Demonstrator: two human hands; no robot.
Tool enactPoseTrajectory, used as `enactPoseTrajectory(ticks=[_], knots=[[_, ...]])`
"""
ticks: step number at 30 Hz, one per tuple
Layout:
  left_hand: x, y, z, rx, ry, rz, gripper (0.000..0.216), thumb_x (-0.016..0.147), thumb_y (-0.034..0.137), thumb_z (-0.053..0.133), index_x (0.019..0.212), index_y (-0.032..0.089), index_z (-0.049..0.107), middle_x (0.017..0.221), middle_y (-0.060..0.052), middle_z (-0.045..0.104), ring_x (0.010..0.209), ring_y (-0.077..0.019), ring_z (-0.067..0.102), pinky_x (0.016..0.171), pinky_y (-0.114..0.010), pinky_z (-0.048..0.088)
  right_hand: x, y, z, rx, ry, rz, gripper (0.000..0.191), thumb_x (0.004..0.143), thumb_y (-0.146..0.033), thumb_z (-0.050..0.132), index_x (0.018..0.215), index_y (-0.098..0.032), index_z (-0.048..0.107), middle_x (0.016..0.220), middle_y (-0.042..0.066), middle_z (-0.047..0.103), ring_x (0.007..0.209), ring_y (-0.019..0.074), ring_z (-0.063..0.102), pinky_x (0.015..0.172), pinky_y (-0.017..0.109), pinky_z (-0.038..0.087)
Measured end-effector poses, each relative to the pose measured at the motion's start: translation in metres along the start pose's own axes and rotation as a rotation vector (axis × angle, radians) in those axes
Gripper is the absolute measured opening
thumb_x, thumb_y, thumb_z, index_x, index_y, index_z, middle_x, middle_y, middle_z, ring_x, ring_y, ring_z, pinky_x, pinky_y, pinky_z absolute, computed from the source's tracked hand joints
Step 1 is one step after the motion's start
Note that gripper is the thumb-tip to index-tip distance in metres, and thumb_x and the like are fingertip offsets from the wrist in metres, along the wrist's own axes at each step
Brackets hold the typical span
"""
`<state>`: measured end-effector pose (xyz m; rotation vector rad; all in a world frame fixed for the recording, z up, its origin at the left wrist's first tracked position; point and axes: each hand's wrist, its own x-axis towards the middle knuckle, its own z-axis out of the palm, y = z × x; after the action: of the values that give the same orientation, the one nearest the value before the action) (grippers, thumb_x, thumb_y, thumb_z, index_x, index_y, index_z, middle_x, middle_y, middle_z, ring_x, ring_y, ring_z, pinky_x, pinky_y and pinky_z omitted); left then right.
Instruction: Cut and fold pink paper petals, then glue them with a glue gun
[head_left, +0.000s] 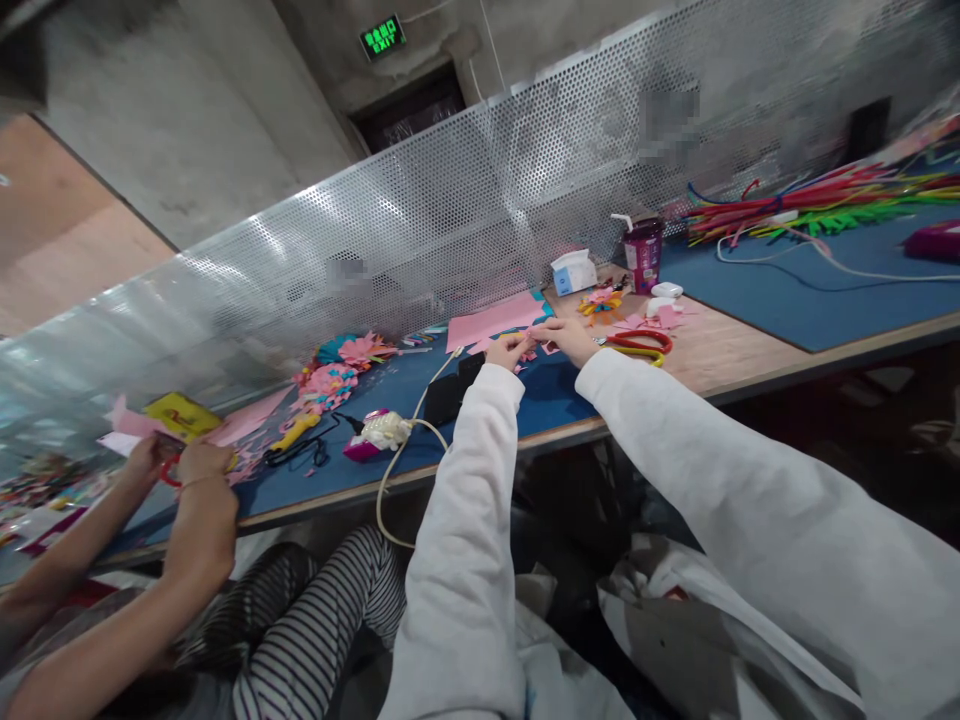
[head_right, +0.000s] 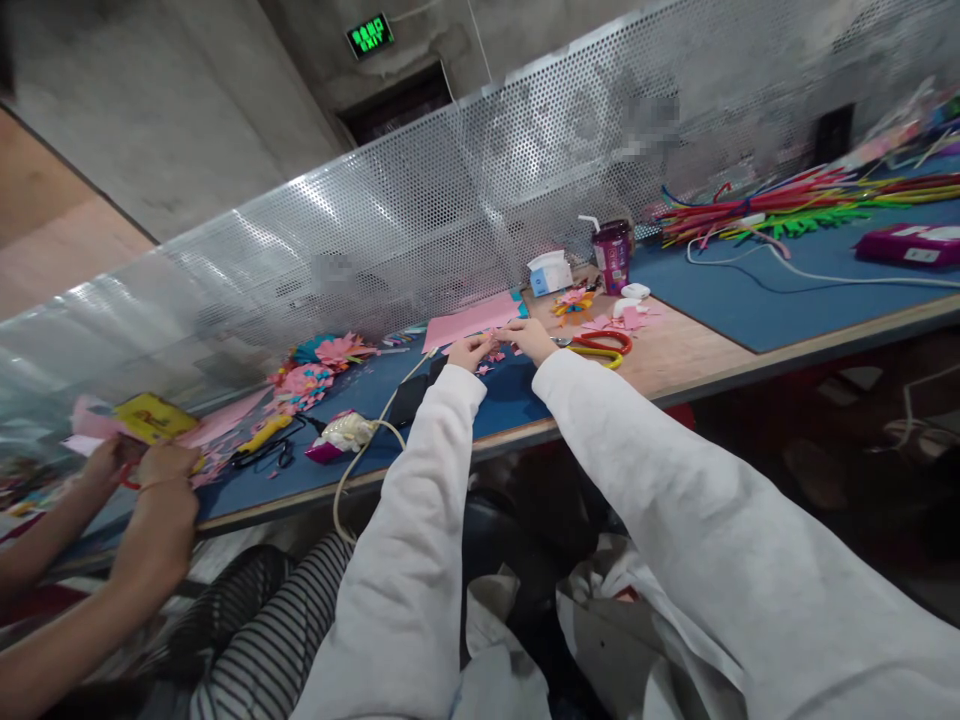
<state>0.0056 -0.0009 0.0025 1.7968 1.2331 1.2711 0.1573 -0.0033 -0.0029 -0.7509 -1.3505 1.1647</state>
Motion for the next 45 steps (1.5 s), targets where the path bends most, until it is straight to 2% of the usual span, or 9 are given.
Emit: enactPoseTrajectory(ticks=[7, 14, 17, 24, 36, 42, 45], knots=[[-0.0041, 0.0027, -0.0038, -0.074, -0.013, 0.031, 0.031, 0.065, 0.046, 0.072, 0.068, 0.015, 0.067, 0.06, -0.002, 0.066, 0.055, -0.0119, 0.061, 0.056, -0.023, 0.047, 0.0003, -0.0016, 0.0023, 0.006, -0.039, 0.024, 0.03, 0.055, -0.038, 0.079, 0.065, -0.012, 0.067, 0.062, 0.001, 0.061, 0.057, 0.0093, 0.049, 0.046, 0.02, 0.038], [-0.0011, 0.0056, 0.0028, -0.111, 0.053, -0.107, 0.023, 0.067, 0.033, 0.071, 0.057, 0.015, 0.061, 0.057, -0.001, 0.064, 0.053, -0.0119, 0.062, 0.055, -0.023, 0.046, 0.0006, -0.0003, 0.0019, 0.062, -0.026, 0.062, 0.03, 0.058, -0.038, 0.078, 0.066, -0.012, 0.067, 0.067, 0.004, 0.064, 0.057, 0.01, 0.05, 0.045, 0.02, 0.037], [-0.002, 0.0056, 0.0037, -0.14, 0.038, -0.138, 0.021, 0.069, 0.034, 0.069, 0.062, 0.015, 0.062, 0.061, -0.002, 0.066, 0.053, -0.0119, 0.062, 0.054, -0.023, 0.045, 0.0006, 0.0002, 0.0013, 0.012, -0.029, 0.042, 0.031, 0.058, -0.04, 0.077, 0.066, -0.012, 0.067, 0.065, 0.003, 0.063, 0.059, 0.0105, 0.051, 0.045, 0.019, 0.038], [-0.0042, 0.0054, 0.0028, -0.111, 0.018, -0.147, 0.024, 0.073, 0.039, 0.067, 0.068, 0.015, 0.062, 0.056, -0.002, 0.064, 0.051, -0.0106, 0.061, 0.052, -0.02, 0.043, 0.0019, 0.0002, 0.0004, -0.039, -0.025, 0.031, 0.031, 0.06, -0.04, 0.077, 0.07, -0.012, 0.069, 0.065, 0.002, 0.063, 0.057, 0.0093, 0.05, 0.045, 0.018, 0.039], [-0.0055, 0.0075, 0.0048, -0.096, 0.011, -0.144, 0.021, 0.078, 0.033, 0.063, 0.067, 0.015, 0.061, 0.055, -0.001, 0.063, 0.051, -0.0098, 0.061, 0.05, -0.018, 0.041, 0.0027, 0.0012, 0.0006, -0.089, 0.003, 0.011, 0.024, 0.065, -0.035, 0.074, 0.07, -0.012, 0.069, 0.064, 0.002, 0.061, 0.054, 0.009, 0.05, 0.043, 0.018, 0.037], [-0.0021, 0.0021, 0.0042, -0.121, 0.041, -0.156, 0.017, 0.077, 0.028, 0.063, 0.068, 0.014, 0.06, 0.065, -0.003, 0.066, 0.052, -0.0103, 0.062, 0.052, -0.02, 0.043, 0.0014, -0.0009, 0.0032, -0.126, 0.01, -0.005, 0.013, 0.067, -0.025, 0.069, 0.072, -0.013, 0.068, 0.062, 0.0, 0.06, 0.053, 0.0087, 0.049, 0.043, 0.019, 0.038], [0.0002, -0.0009, 0.0032, -0.126, 0.03, -0.148, 0.017, 0.077, 0.028, 0.063, 0.068, 0.014, 0.06, 0.069, -0.004, 0.067, 0.053, -0.011, 0.063, 0.053, -0.021, 0.044, 0.0016, 0.0001, 0.0034, -0.195, 0.002, -0.04, 0.014, 0.069, -0.026, 0.066, 0.07, -0.013, 0.068, 0.058, -0.001, 0.059, 0.047, 0.0072, 0.045, 0.042, 0.019, 0.036]])
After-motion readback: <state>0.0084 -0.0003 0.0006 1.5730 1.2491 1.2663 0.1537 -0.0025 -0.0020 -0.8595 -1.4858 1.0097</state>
